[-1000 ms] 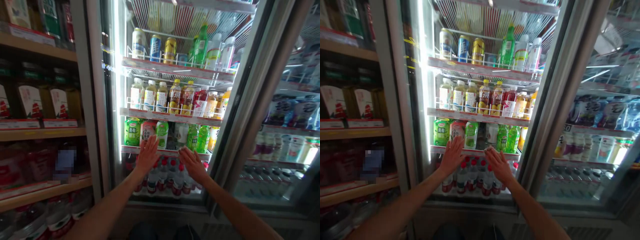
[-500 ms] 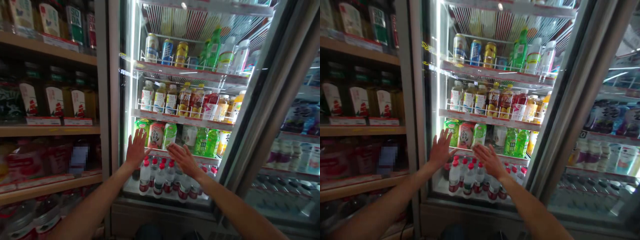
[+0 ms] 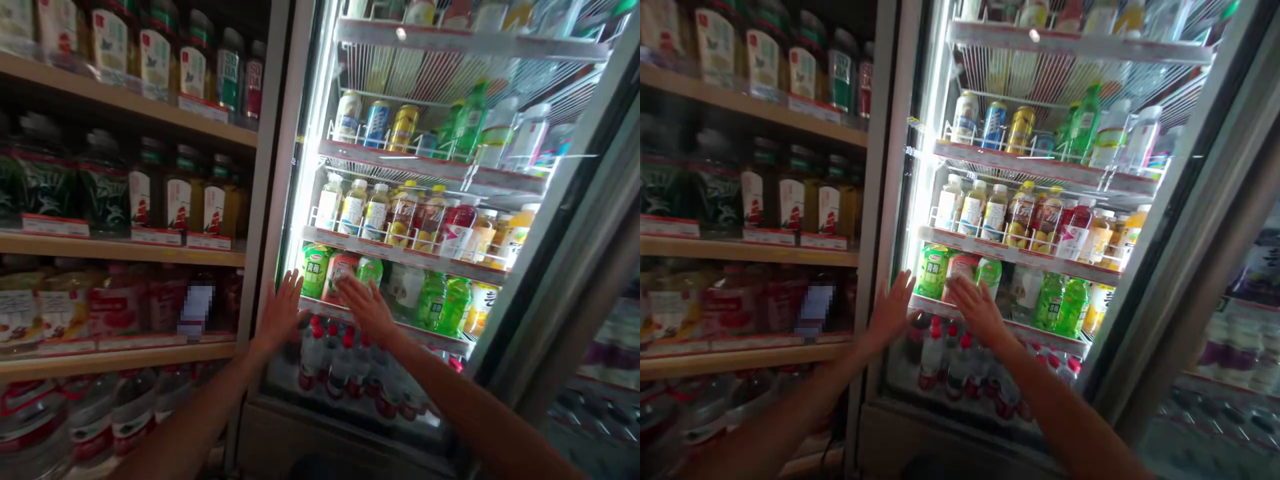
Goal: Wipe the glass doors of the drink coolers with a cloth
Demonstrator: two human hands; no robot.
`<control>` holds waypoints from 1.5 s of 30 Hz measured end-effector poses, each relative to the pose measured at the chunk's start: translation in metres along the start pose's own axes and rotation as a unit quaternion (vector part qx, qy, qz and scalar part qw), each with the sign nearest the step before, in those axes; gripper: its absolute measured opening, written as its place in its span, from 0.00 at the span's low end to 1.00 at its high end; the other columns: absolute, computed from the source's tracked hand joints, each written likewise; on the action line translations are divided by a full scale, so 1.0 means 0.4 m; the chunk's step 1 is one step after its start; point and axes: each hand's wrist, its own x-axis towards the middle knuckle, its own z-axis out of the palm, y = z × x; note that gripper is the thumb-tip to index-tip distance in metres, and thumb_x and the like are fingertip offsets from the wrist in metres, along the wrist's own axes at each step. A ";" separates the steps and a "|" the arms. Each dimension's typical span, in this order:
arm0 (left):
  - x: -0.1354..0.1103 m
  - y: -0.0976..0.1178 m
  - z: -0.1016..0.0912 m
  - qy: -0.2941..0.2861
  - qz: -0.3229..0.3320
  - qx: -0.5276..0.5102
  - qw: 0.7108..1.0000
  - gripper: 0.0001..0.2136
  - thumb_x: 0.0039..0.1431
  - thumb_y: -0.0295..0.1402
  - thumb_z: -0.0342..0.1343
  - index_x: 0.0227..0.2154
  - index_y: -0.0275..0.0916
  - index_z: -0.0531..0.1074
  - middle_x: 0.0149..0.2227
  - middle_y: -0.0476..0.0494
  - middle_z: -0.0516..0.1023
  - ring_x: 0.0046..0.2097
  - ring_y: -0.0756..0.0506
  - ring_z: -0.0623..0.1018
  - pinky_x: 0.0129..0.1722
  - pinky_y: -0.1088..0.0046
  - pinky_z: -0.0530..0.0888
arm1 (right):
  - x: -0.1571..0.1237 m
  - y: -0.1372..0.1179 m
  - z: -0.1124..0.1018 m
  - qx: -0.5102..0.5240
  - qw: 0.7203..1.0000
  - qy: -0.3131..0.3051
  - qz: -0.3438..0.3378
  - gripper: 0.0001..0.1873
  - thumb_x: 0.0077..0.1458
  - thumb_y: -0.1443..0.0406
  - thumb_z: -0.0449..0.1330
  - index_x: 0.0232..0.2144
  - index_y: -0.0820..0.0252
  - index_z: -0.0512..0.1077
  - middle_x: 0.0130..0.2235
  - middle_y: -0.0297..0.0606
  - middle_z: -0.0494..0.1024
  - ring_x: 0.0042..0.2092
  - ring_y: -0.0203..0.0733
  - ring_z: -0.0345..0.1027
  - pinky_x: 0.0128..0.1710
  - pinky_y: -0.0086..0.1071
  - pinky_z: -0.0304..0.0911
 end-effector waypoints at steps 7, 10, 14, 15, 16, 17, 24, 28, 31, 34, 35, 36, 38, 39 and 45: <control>-0.070 -0.068 0.016 -0.023 0.006 0.001 1.000 0.28 0.59 0.41 0.48 0.60 0.32 0.54 0.63 0.33 0.53 0.64 0.38 0.53 0.60 0.48 0.52 | 0.122 -0.037 0.027 -0.008 0.998 0.036 0.041 0.28 0.55 0.71 0.48 0.59 0.62 0.56 0.63 0.37 0.55 0.67 0.43 0.30 0.64 0.48 0.20; -0.083 -0.099 0.009 -0.015 -0.008 0.009 1.000 0.28 0.59 0.40 0.47 0.61 0.33 0.52 0.63 0.33 0.52 0.64 0.38 0.52 0.61 0.49 0.52 | 0.108 -0.104 0.056 0.012 0.998 0.010 -0.054 0.28 0.54 0.72 0.48 0.58 0.61 0.58 0.63 0.35 0.55 0.67 0.42 0.31 0.64 0.48 0.18; -0.085 -0.149 -0.012 -0.006 -0.036 0.018 0.999 0.30 0.59 0.41 0.46 0.61 0.32 0.50 0.63 0.33 0.51 0.65 0.39 0.52 0.61 0.49 0.50 | 0.212 -0.087 0.051 0.024 0.998 0.045 0.024 0.31 0.54 0.73 0.48 0.61 0.61 0.53 0.64 0.38 0.54 0.67 0.41 0.30 0.64 0.48 0.18; -0.086 -0.158 -0.016 -0.009 -0.043 0.021 0.999 0.30 0.59 0.41 0.46 0.62 0.32 0.49 0.64 0.33 0.51 0.65 0.39 0.51 0.61 0.49 0.49 | 0.247 -0.078 0.049 0.024 0.996 0.060 0.055 0.31 0.54 0.73 0.47 0.61 0.62 0.52 0.64 0.39 0.54 0.67 0.41 0.30 0.64 0.49 0.18; -0.088 -0.166 -0.019 -0.012 -0.049 0.024 0.998 0.30 0.59 0.41 0.46 0.62 0.32 0.49 0.64 0.33 0.51 0.65 0.39 0.51 0.61 0.49 0.49 | 0.276 -0.076 0.051 0.024 0.995 0.070 0.073 0.30 0.55 0.73 0.47 0.61 0.62 0.52 0.64 0.39 0.54 0.67 0.42 0.30 0.63 0.49 0.18; -0.092 -0.172 -0.020 -0.014 -0.052 0.025 0.998 0.30 0.59 0.40 0.46 0.62 0.32 0.49 0.64 0.33 0.50 0.65 0.39 0.51 0.61 0.48 0.49 | 0.294 -0.083 0.057 0.025 0.994 0.073 0.077 0.30 0.55 0.73 0.46 0.61 0.63 0.53 0.64 0.39 0.54 0.67 0.42 0.30 0.63 0.49 0.17; -0.144 -0.210 -0.010 -0.004 -0.045 0.043 0.998 0.28 0.60 0.41 0.44 0.60 0.31 0.52 0.62 0.31 0.54 0.65 0.38 0.51 0.61 0.49 0.50 | 0.139 -0.296 0.158 0.053 0.995 0.005 -0.083 0.28 0.54 0.70 0.49 0.58 0.62 0.59 0.63 0.39 0.56 0.66 0.43 0.36 0.65 0.47 0.32; -0.140 -0.209 -0.028 -0.012 -0.048 0.033 0.998 0.29 0.59 0.42 0.45 0.61 0.31 0.51 0.63 0.31 0.53 0.65 0.39 0.50 0.61 0.50 0.49 | 0.116 -0.225 0.113 0.046 0.999 0.013 -0.009 0.31 0.52 0.73 0.48 0.60 0.58 0.55 0.63 0.36 0.55 0.67 0.41 0.34 0.65 0.48 0.27; -0.119 -0.173 -0.031 -0.020 -0.046 0.010 0.999 0.30 0.59 0.42 0.47 0.61 0.32 0.51 0.63 0.32 0.51 0.65 0.39 0.50 0.62 0.50 0.48 | 0.117 -0.107 0.052 0.023 0.989 0.057 0.135 0.32 0.54 0.72 0.47 0.62 0.59 0.49 0.64 0.39 0.54 0.67 0.43 0.33 0.64 0.50 0.22; -0.099 -0.109 -0.020 -0.022 -0.023 -0.009 0.999 0.30 0.59 0.42 0.47 0.61 0.32 0.51 0.64 0.32 0.51 0.65 0.38 0.51 0.61 0.50 0.49 | 0.037 -0.067 0.024 0.002 0.986 0.063 0.155 0.31 0.56 0.71 0.47 0.62 0.60 0.49 0.63 0.39 0.57 0.66 0.44 0.36 0.64 0.49 0.22; -0.092 -0.084 -0.016 -0.021 -0.010 -0.015 1.000 0.30 0.59 0.42 0.47 0.61 0.32 0.51 0.64 0.32 0.51 0.65 0.38 0.51 0.61 0.50 0.50 | -0.003 -0.072 0.022 0.001 0.990 0.043 0.132 0.31 0.56 0.71 0.47 0.62 0.59 0.50 0.62 0.39 0.58 0.66 0.44 0.37 0.64 0.48 0.22; -0.085 -0.059 -0.013 -0.019 0.002 -0.019 1.000 0.29 0.60 0.42 0.47 0.61 0.32 0.51 0.64 0.33 0.51 0.65 0.38 0.51 0.61 0.50 0.50 | -0.043 -0.080 0.022 0.003 0.994 0.018 0.106 0.31 0.56 0.72 0.47 0.62 0.59 0.51 0.62 0.38 0.58 0.66 0.43 0.38 0.64 0.47 0.23; -0.070 -0.011 -0.012 -0.014 0.028 -0.029 0.999 0.29 0.60 0.42 0.47 0.60 0.32 0.52 0.64 0.33 0.51 0.65 0.39 0.50 0.62 0.50 0.49 | -0.102 -0.086 0.020 0.008 0.997 -0.016 0.075 0.32 0.56 0.72 0.47 0.62 0.57 0.50 0.62 0.38 0.59 0.66 0.41 0.40 0.64 0.46 0.23; -0.061 0.012 -0.013 -0.012 0.037 -0.034 0.999 0.29 0.60 0.43 0.47 0.60 0.33 0.52 0.64 0.34 0.51 0.65 0.39 0.50 0.62 0.51 0.49 | -0.115 -0.078 0.016 0.009 0.996 -0.019 0.083 0.33 0.55 0.72 0.47 0.62 0.56 0.48 0.62 0.38 0.59 0.65 0.41 0.41 0.64 0.46 0.24; -0.004 0.141 -0.018 -0.023 0.068 -0.059 0.996 0.33 0.58 0.47 0.49 0.61 0.32 0.51 0.63 0.33 0.52 0.65 0.40 0.49 0.62 0.52 0.48 | -0.094 0.035 -0.026 -0.023 0.966 0.080 0.246 0.35 0.57 0.71 0.47 0.64 0.57 0.41 0.63 0.42 0.56 0.66 0.45 0.39 0.63 0.50 0.27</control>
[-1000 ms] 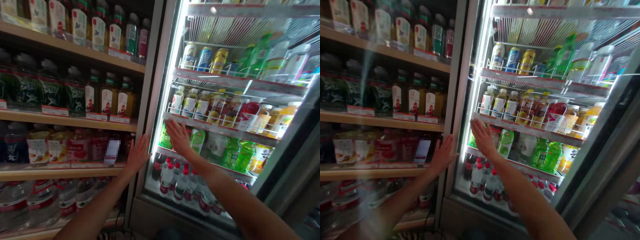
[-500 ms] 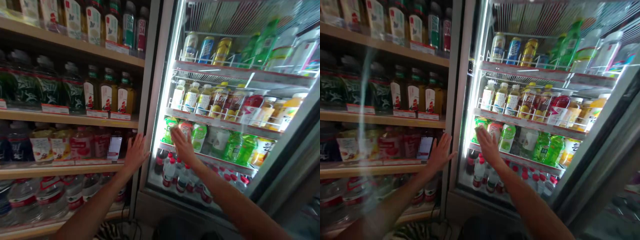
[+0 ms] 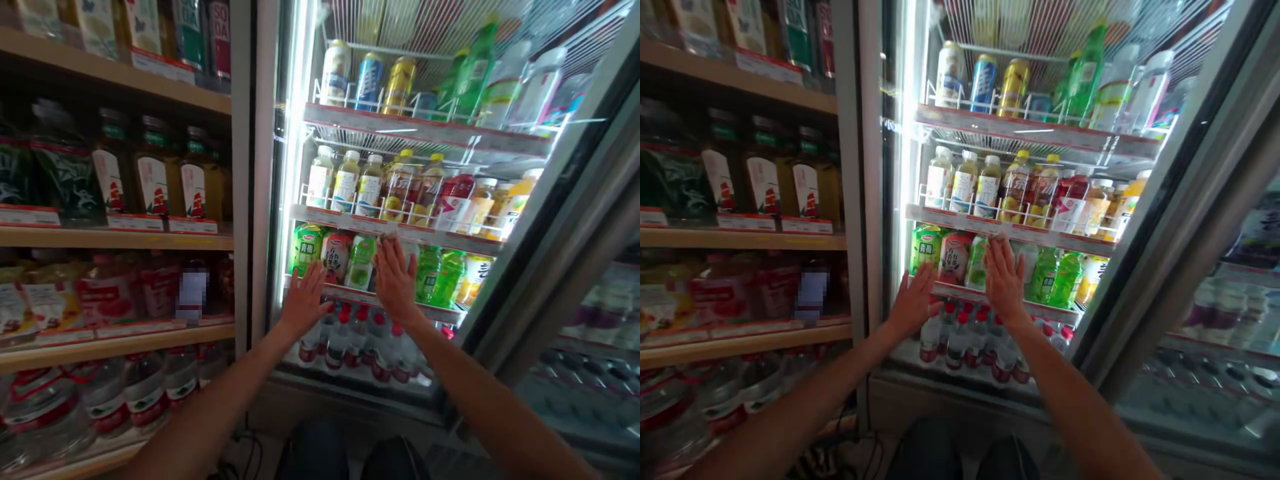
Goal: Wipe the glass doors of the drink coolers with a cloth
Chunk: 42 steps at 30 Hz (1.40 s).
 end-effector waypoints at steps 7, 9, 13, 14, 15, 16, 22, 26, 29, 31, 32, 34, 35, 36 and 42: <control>0.047 0.110 0.037 0.043 0.039 -0.008 0.998 0.33 0.57 0.48 0.49 0.60 0.33 0.53 0.63 0.36 0.53 0.65 0.41 0.51 0.63 0.55 0.47 | -0.161 0.028 -0.023 -0.013 0.991 -0.077 -0.107 0.30 0.58 0.71 0.46 0.62 0.58 0.49 0.61 0.38 0.61 0.66 0.40 0.38 0.65 0.45 0.24; 0.065 0.126 0.040 0.058 0.043 -0.010 0.997 0.32 0.58 0.48 0.48 0.60 0.33 0.53 0.63 0.36 0.53 0.65 0.42 0.51 0.63 0.55 0.47 | -0.134 0.064 -0.029 -0.027 0.996 -0.049 -0.066 0.30 0.58 0.70 0.47 0.62 0.58 0.49 0.61 0.39 0.60 0.66 0.41 0.39 0.64 0.46 0.24; 0.092 0.162 0.043 0.072 0.049 -0.019 0.996 0.32 0.58 0.48 0.47 0.60 0.33 0.54 0.63 0.36 0.53 0.65 0.41 0.51 0.63 0.55 0.47 | -0.084 0.115 -0.033 -0.047 0.998 0.019 0.030 0.30 0.59 0.69 0.48 0.63 0.60 0.48 0.61 0.42 0.59 0.66 0.43 0.41 0.64 0.46 0.30; 0.093 0.174 0.045 0.074 0.055 -0.022 0.996 0.32 0.58 0.48 0.48 0.59 0.33 0.54 0.63 0.36 0.53 0.65 0.41 0.51 0.63 0.55 0.47 | -0.102 0.115 -0.033 -0.048 0.998 0.020 0.036 0.30 0.59 0.69 0.48 0.63 0.59 0.48 0.61 0.42 0.60 0.66 0.43 0.41 0.64 0.46 0.31; 0.092 0.185 0.047 0.075 0.061 -0.024 0.995 0.32 0.57 0.48 0.48 0.59 0.33 0.55 0.63 0.36 0.53 0.65 0.41 0.52 0.63 0.55 0.47 | -0.133 0.111 -0.033 -0.047 0.998 0.012 0.033 0.30 0.59 0.69 0.48 0.63 0.59 0.48 0.61 0.42 0.61 0.65 0.44 0.41 0.64 0.45 0.33; 0.089 0.196 0.049 0.077 0.067 -0.026 0.994 0.31 0.57 0.48 0.49 0.59 0.33 0.55 0.63 0.36 0.54 0.65 0.41 0.52 0.63 0.55 0.47 | -0.172 0.106 -0.034 -0.044 0.999 -0.002 0.028 0.30 0.59 0.70 0.48 0.63 0.59 0.48 0.60 0.42 0.62 0.65 0.44 0.42 0.64 0.45 0.33; 0.097 0.242 0.058 0.076 0.101 -0.036 0.991 0.31 0.56 0.47 0.50 0.58 0.33 0.56 0.62 0.36 0.57 0.64 0.41 0.56 0.63 0.55 0.48 | -0.257 0.184 -0.065 -0.059 0.997 -0.005 0.055 0.30 0.60 0.69 0.46 0.63 0.57 0.45 0.59 0.43 0.63 0.65 0.41 0.44 0.63 0.45 0.36; 0.130 0.280 0.060 0.080 0.106 -0.048 0.990 0.31 0.57 0.46 0.50 0.59 0.32 0.54 0.62 0.35 0.55 0.65 0.41 0.53 0.63 0.54 0.47 | -0.178 0.300 -0.091 -0.080 0.978 0.077 0.179 0.28 0.62 0.65 0.44 0.63 0.57 0.46 0.63 0.47 0.56 0.65 0.45 0.42 0.61 0.49 0.42; 0.136 0.310 0.064 0.080 0.118 -0.053 0.988 0.31 0.58 0.46 0.49 0.60 0.33 0.53 0.63 0.35 0.54 0.65 0.41 0.52 0.63 0.54 0.46 | -0.248 0.309 -0.092 -0.086 0.974 0.062 0.202 0.28 0.61 0.65 0.44 0.63 0.58 0.47 0.62 0.49 0.57 0.65 0.47 0.43 0.60 0.50 0.46; 0.134 0.321 0.065 0.082 0.125 -0.054 0.987 0.30 0.58 0.46 0.49 0.59 0.33 0.54 0.63 0.36 0.55 0.65 0.42 0.53 0.63 0.55 0.45 | -0.331 0.293 -0.088 -0.091 0.974 0.038 0.206 0.28 0.61 0.65 0.44 0.63 0.59 0.46 0.61 0.51 0.58 0.65 0.48 0.45 0.58 0.51 0.49; 0.134 0.323 0.065 0.084 0.128 -0.055 0.987 0.30 0.58 0.45 0.49 0.59 0.33 0.55 0.63 0.36 0.55 0.64 0.42 0.53 0.64 0.56 0.45 | -0.364 0.287 -0.086 -0.091 0.974 0.028 0.205 0.28 0.61 0.65 0.44 0.63 0.59 0.46 0.61 0.51 0.59 0.64 0.48 0.45 0.58 0.51 0.50; 0.140 0.321 0.061 0.090 0.132 -0.057 0.986 0.30 0.58 0.45 0.49 0.59 0.33 0.55 0.62 0.36 0.56 0.64 0.41 0.54 0.64 0.56 0.44 | -0.387 0.297 -0.086 -0.082 0.975 0.025 0.204 0.28 0.61 0.65 0.44 0.63 0.59 0.47 0.61 0.51 0.58 0.64 0.49 0.46 0.57 0.51 0.52; 0.147 0.318 0.058 0.093 0.131 -0.058 0.985 0.30 0.58 0.44 0.49 0.59 0.32 0.54 0.62 0.36 0.56 0.64 0.41 0.54 0.64 0.55 0.44 | -0.376 0.314 -0.089 -0.075 0.975 0.036 0.208 0.28 0.61 0.65 0.44 0.63 0.59 0.48 0.61 0.51 0.57 0.64 0.48 0.45 0.57 0.51 0.52; 0.154 0.315 0.055 0.094 0.129 -0.061 0.985 0.30 0.58 0.43 0.49 0.59 0.31 0.54 0.62 0.35 0.56 0.64 0.41 0.53 0.63 0.55 0.44 | -0.352 0.336 -0.093 -0.066 0.973 0.054 0.213 0.27 0.61 0.65 0.44 0.62 0.60 0.49 0.62 0.51 0.57 0.64 0.48 0.45 0.58 0.51 0.52; 0.191 0.334 0.048 0.117 0.124 -0.096 0.981 0.30 0.58 0.40 0.49 0.60 0.31 0.50 0.63 0.33 0.55 0.65 0.41 0.50 0.63 0.54 0.47 | -0.164 0.405 -0.094 0.005 0.954 0.160 0.253 0.27 0.61 0.63 0.43 0.62 0.63 0.51 0.64 0.50 0.51 0.66 0.48 0.39 0.61 0.53 0.45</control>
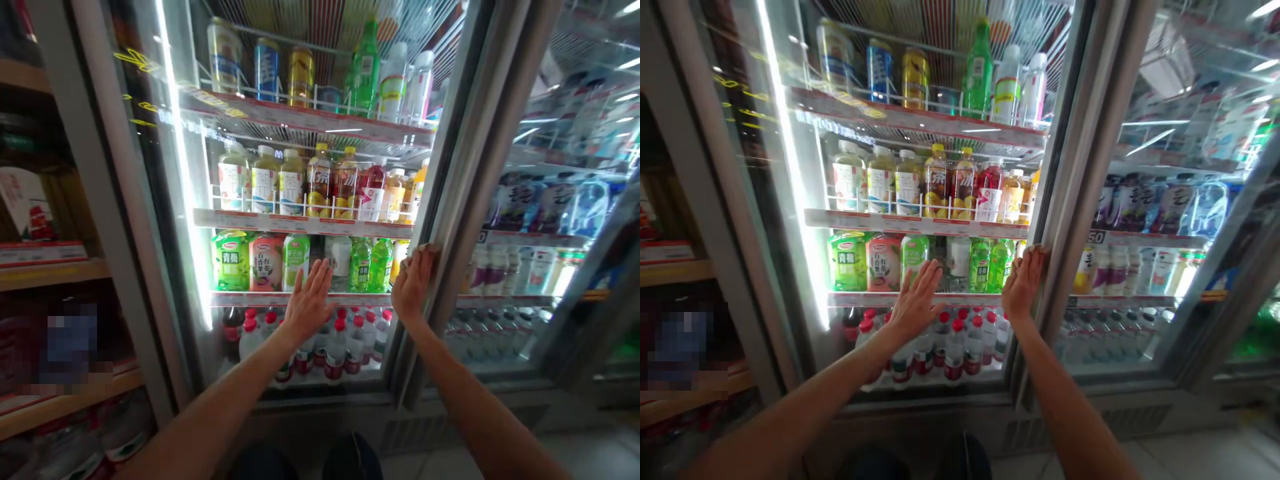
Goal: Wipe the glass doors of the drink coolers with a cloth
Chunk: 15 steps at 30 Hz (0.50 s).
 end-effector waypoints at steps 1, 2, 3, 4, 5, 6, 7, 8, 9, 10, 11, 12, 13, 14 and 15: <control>0.006 0.009 0.002 0.012 0.011 -0.005 1.000 0.29 0.59 0.39 0.49 0.60 0.31 0.51 0.62 0.33 0.56 0.65 0.41 0.50 0.63 0.55 0.48 | 0.007 -0.026 0.011 0.020 1.000 -0.001 0.004 0.27 0.61 0.63 0.43 0.62 0.61 0.49 0.64 0.49 0.50 0.66 0.48 0.38 0.62 0.54 0.44; 0.014 0.019 0.004 0.027 0.025 -0.008 0.999 0.28 0.59 0.38 0.48 0.60 0.31 0.52 0.62 0.33 0.56 0.65 0.42 0.49 0.63 0.56 0.48 | 0.009 -0.056 0.021 0.046 0.999 -0.010 0.000 0.28 0.61 0.62 0.43 0.63 0.59 0.48 0.65 0.47 0.49 0.66 0.47 0.36 0.62 0.54 0.44; 0.024 0.029 0.006 0.042 0.039 -0.012 0.998 0.27 0.59 0.36 0.47 0.59 0.30 0.53 0.62 0.33 0.57 0.66 0.42 0.49 0.63 0.57 0.48 | 0.008 -0.090 0.030 0.076 0.997 -0.023 -0.009 0.28 0.61 0.62 0.43 0.63 0.57 0.45 0.65 0.44 0.47 0.67 0.46 0.34 0.62 0.54 0.43; 0.036 0.038 0.007 0.058 0.051 -0.015 0.997 0.25 0.60 0.35 0.46 0.59 0.30 0.53 0.62 0.34 0.58 0.66 0.43 0.48 0.63 0.58 0.49 | 0.007 -0.124 0.037 0.109 0.993 -0.039 -0.021 0.29 0.61 0.61 0.43 0.64 0.55 0.43 0.66 0.42 0.45 0.67 0.46 0.33 0.62 0.54 0.43; 0.052 0.045 0.009 0.071 0.059 -0.019 0.996 0.25 0.60 0.33 0.46 0.59 0.30 0.54 0.61 0.34 0.58 0.66 0.43 0.48 0.63 0.59 0.50 | 0.007 -0.157 0.041 0.146 0.987 -0.055 -0.029 0.30 0.62 0.61 0.42 0.64 0.53 0.40 0.66 0.40 0.43 0.67 0.45 0.31 0.62 0.54 0.43; 0.070 0.051 0.010 0.080 0.064 -0.022 0.995 0.24 0.60 0.32 0.45 0.59 0.30 0.54 0.62 0.35 0.58 0.66 0.44 0.48 0.63 0.59 0.51 | 0.007 -0.186 0.043 0.184 0.980 -0.071 -0.030 0.30 0.62 0.60 0.41 0.64 0.52 0.38 0.67 0.38 0.41 0.67 0.45 0.31 0.62 0.53 0.43; 0.091 0.054 0.013 0.084 0.067 -0.022 0.994 0.24 0.60 0.31 0.44 0.59 0.31 0.54 0.62 0.35 0.58 0.66 0.44 0.48 0.62 0.60 0.52 | 0.007 -0.210 0.043 0.221 0.971 -0.086 -0.022 0.30 0.62 0.59 0.40 0.64 0.52 0.37 0.67 0.38 0.40 0.67 0.45 0.32 0.63 0.53 0.43; 0.112 0.056 0.016 0.084 0.072 -0.018 0.994 0.24 0.60 0.31 0.44 0.59 0.32 0.54 0.62 0.36 0.57 0.66 0.44 0.49 0.62 0.61 0.53 | 0.007 -0.229 0.040 0.257 0.961 -0.101 -0.008 0.30 0.62 0.59 0.38 0.64 0.53 0.35 0.67 0.38 0.41 0.67 0.44 0.34 0.63 0.51 0.45; 0.135 0.057 0.021 0.082 0.077 -0.010 0.994 0.24 0.61 0.31 0.43 0.60 0.33 0.53 0.62 0.37 0.57 0.65 0.45 0.49 0.62 0.62 0.54 | 0.006 -0.241 0.035 0.288 0.951 -0.115 0.008 0.30 0.62 0.60 0.37 0.64 0.54 0.34 0.67 0.39 0.42 0.66 0.43 0.38 0.62 0.48 0.47; 0.157 0.057 0.027 0.080 0.083 0.001 0.993 0.23 0.61 0.31 0.42 0.60 0.33 0.54 0.62 0.38 0.57 0.65 0.45 0.50 0.61 0.63 0.55 | 0.006 -0.247 0.030 0.311 0.942 -0.125 0.025 0.30 0.63 0.60 0.36 0.64 0.55 0.34 0.66 0.40 0.45 0.65 0.42 0.42 0.62 0.46 0.49; 0.179 0.057 0.035 0.081 0.089 0.014 0.993 0.23 0.62 0.32 0.41 0.60 0.33 0.54 0.62 0.39 0.57 0.65 0.45 0.51 0.61 0.63 0.55 | 0.006 -0.248 0.025 0.325 0.936 -0.129 0.039 0.29 0.63 0.61 0.35 0.64 0.56 0.34 0.66 0.41 0.47 0.65 0.41 0.44 0.61 0.44 0.51; 0.199 0.057 0.044 0.085 0.094 0.027 0.992 0.23 0.63 0.33 0.40 0.60 0.34 0.54 0.62 0.40 0.57 0.65 0.45 0.52 0.61 0.63 0.56 | 0.008 -0.245 0.020 0.329 0.935 -0.124 0.051 0.29 0.63 0.62 0.35 0.64 0.56 0.34 0.65 0.42 0.49 0.64 0.40 0.45 0.61 0.42 0.52; 0.218 0.058 0.053 0.090 0.099 0.040 0.990 0.22 0.63 0.34 0.40 0.60 0.34 0.54 0.62 0.40 0.57 0.65 0.45 0.52 0.61 0.63 0.56 | 0.013 -0.237 0.016 0.326 0.937 -0.111 0.059 0.29 0.63 0.62 0.34 0.64 0.57 0.35 0.65 0.42 0.50 0.64 0.41 0.46 0.60 0.42 0.53; 0.233 0.058 0.062 0.095 0.106 0.050 0.989 0.22 0.63 0.35 0.41 0.59 0.34 0.55 0.62 0.40 0.57 0.65 0.44 0.53 0.61 0.62 0.55 | 0.021 -0.227 0.013 0.315 0.942 -0.091 0.063 0.29 0.63 0.63 0.33 0.64 0.57 0.35 0.65 0.43 0.50 0.64 0.41 0.48 0.59 0.42 0.54; 0.246 0.057 0.069 0.098 0.116 0.059 0.987 0.22 0.63 0.35 0.41 0.59 0.35 0.56 0.62 0.41 0.57 0.65 0.44 0.53 0.61 0.61 0.55 | 0.033 -0.213 0.011 0.296 0.951 -0.066 0.062 0.28 0.62 0.63 0.33 0.64 0.57 0.36 0.65 0.44 0.49 0.63 0.42 0.49 0.59 0.43 0.54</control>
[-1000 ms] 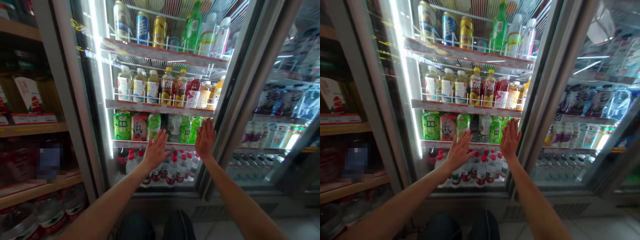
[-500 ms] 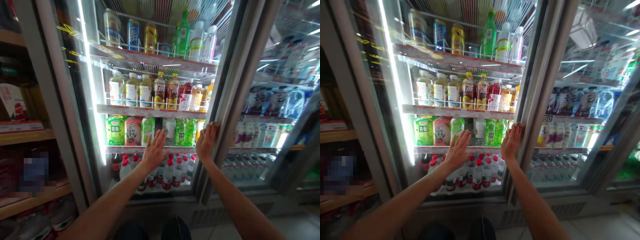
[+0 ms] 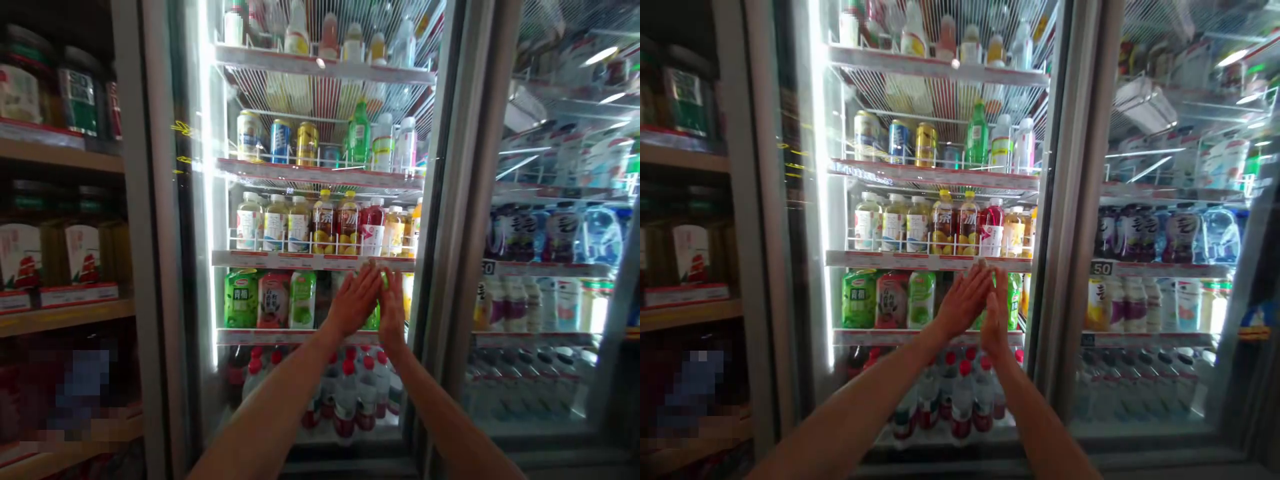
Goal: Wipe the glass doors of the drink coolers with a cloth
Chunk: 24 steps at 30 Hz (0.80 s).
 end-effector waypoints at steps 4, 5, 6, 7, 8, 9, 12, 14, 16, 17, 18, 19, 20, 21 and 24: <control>-0.010 -0.055 -0.008 0.005 0.031 0.009 0.999 0.21 0.62 0.33 0.42 0.58 0.39 0.56 0.62 0.42 0.58 0.65 0.46 0.53 0.63 0.61 0.50 | 0.064 0.055 -0.044 -0.177 0.978 0.070 -0.082 0.29 0.62 0.61 0.38 0.64 0.58 0.43 0.64 0.47 0.50 0.64 0.47 0.45 0.60 0.49 0.47; -0.028 -0.088 -0.025 0.009 0.021 0.011 1.000 0.21 0.62 0.32 0.42 0.58 0.39 0.56 0.61 0.42 0.60 0.65 0.47 0.53 0.63 0.61 0.49 | 0.076 0.073 -0.054 -0.231 0.965 0.065 -0.104 0.29 0.62 0.61 0.40 0.63 0.59 0.44 0.64 0.47 0.50 0.65 0.48 0.43 0.61 0.50 0.44; -0.051 -0.130 -0.048 0.015 0.001 0.015 1.000 0.21 0.62 0.32 0.42 0.58 0.39 0.56 0.61 0.42 0.61 0.64 0.47 0.53 0.63 0.62 0.47 | 0.085 0.090 -0.062 -0.277 0.952 0.051 -0.124 0.29 0.61 0.61 0.41 0.63 0.59 0.45 0.64 0.48 0.51 0.65 0.48 0.41 0.61 0.51 0.42; -0.079 -0.178 -0.074 0.022 -0.026 0.021 0.999 0.22 0.62 0.33 0.43 0.58 0.39 0.56 0.60 0.41 0.61 0.64 0.47 0.54 0.64 0.62 0.47 | 0.089 0.105 -0.066 -0.311 0.940 0.034 -0.139 0.29 0.61 0.61 0.41 0.63 0.59 0.45 0.64 0.48 0.51 0.66 0.48 0.40 0.61 0.51 0.41; -0.107 -0.229 -0.103 0.035 -0.059 0.026 0.997 0.22 0.61 0.33 0.43 0.58 0.38 0.57 0.60 0.40 0.61 0.64 0.46 0.55 0.64 0.62 0.47 | 0.089 0.118 -0.067 -0.334 0.930 0.018 -0.152 0.29 0.61 0.61 0.42 0.63 0.58 0.45 0.64 0.48 0.50 0.66 0.48 0.39 0.61 0.51 0.41; -0.135 -0.280 -0.131 0.051 -0.103 0.033 0.993 0.22 0.60 0.33 0.44 0.58 0.38 0.57 0.61 0.39 0.60 0.64 0.45 0.55 0.63 0.60 0.48 | 0.086 0.127 -0.063 -0.346 0.924 0.010 -0.162 0.29 0.61 0.61 0.42 0.63 0.58 0.44 0.65 0.47 0.49 0.66 0.48 0.38 0.62 0.51 0.40; -0.186 -0.380 -0.188 0.136 -0.256 0.032 0.956 0.24 0.57 0.32 0.45 0.58 0.34 0.56 0.63 0.34 0.54 0.64 0.40 0.53 0.61 0.55 0.52 | 0.074 0.131 -0.030 -0.356 0.919 0.037 -0.165 0.30 0.61 0.59 0.42 0.63 0.57 0.44 0.66 0.46 0.42 0.67 0.50 0.32 0.61 0.54 0.35; -0.179 -0.373 -0.187 0.161 -0.287 0.013 0.944 0.26 0.57 0.30 0.44 0.59 0.33 0.54 0.64 0.33 0.51 0.65 0.39 0.51 0.61 0.54 0.53 | 0.069 0.122 -0.003 -0.364 0.917 0.068 -0.148 0.30 0.60 0.58 0.43 0.63 0.57 0.46 0.67 0.46 0.38 0.67 0.53 0.29 0.61 0.56 0.33; -0.142 -0.311 -0.156 0.141 -0.259 -0.006 0.956 0.26 0.58 0.31 0.43 0.60 0.35 0.51 0.64 0.35 0.51 0.66 0.40 0.49 0.61 0.54 0.53 | 0.067 0.114 0.015 -0.376 0.914 0.077 -0.132 0.30 0.60 0.58 0.43 0.63 0.57 0.47 0.67 0.46 0.37 0.67 0.53 0.28 0.61 0.57 0.32; -0.118 -0.271 -0.134 0.122 -0.230 -0.010 0.965 0.26 0.59 0.32 0.43 0.61 0.36 0.51 0.64 0.36 0.51 0.66 0.40 0.48 0.62 0.53 0.53 | 0.066 0.112 0.019 -0.380 0.913 0.074 -0.131 0.30 0.60 0.58 0.43 0.63 0.58 0.47 0.67 0.47 0.38 0.67 0.53 0.28 0.61 0.57 0.32; -0.095 -0.232 -0.112 0.090 -0.189 -0.013 0.978 0.26 0.59 0.34 0.44 0.60 0.37 0.51 0.64 0.37 0.53 0.66 0.41 0.48 0.62 0.54 0.53 | 0.066 0.112 0.019 -0.384 0.911 0.067 -0.133 0.30 0.60 0.58 0.43 0.63 0.58 0.48 0.66 0.47 0.40 0.67 0.53 0.28 0.61 0.57 0.31; -0.077 -0.199 -0.093 0.066 -0.155 -0.013 0.986 0.25 0.60 0.35 0.45 0.60 0.37 0.53 0.63 0.38 0.55 0.66 0.41 0.49 0.62 0.55 0.54 | 0.065 0.113 0.018 -0.386 0.910 0.062 -0.136 0.30 0.60 0.58 0.43 0.62 0.58 0.48 0.66 0.47 0.42 0.67 0.52 0.28 0.61 0.57 0.31; -0.067 -0.179 -0.080 0.050 -0.127 -0.012 0.991 0.24 0.60 0.35 0.45 0.59 0.37 0.55 0.62 0.38 0.57 0.66 0.42 0.49 0.62 0.56 0.54 | 0.065 0.115 0.014 -0.388 0.909 0.057 -0.139 0.30 0.59 0.57 0.43 0.62 0.57 0.48 0.66 0.46 0.43 0.67 0.52 0.29 0.61 0.57 0.31; -0.067 -0.173 -0.076 0.040 -0.109 -0.009 0.993 0.23 0.60 0.35 0.45 0.58 0.38 0.56 0.62 0.39 0.58 0.65 0.42 0.50 0.62 0.57 0.55 | 0.065 0.117 0.010 -0.389 0.909 0.053 -0.141 0.30 0.59 0.57 0.43 0.62 0.57 0.49 0.66 0.46 0.44 0.67 0.52 0.29 0.61 0.57 0.31; -0.138 -0.250 -0.110 0.062 -0.130 0.005 0.990 0.21 0.62 0.33 0.43 0.58 0.39 0.56 0.61 0.39 0.59 0.65 0.43 0.53 0.61 0.58 0.57 | 0.064 0.121 0.003 -0.396 0.907 0.044 -0.134 0.30 0.59 0.57 0.43 0.62 0.57 0.49 0.66 0.45 0.45 0.67 0.51 0.29 0.61 0.56 0.31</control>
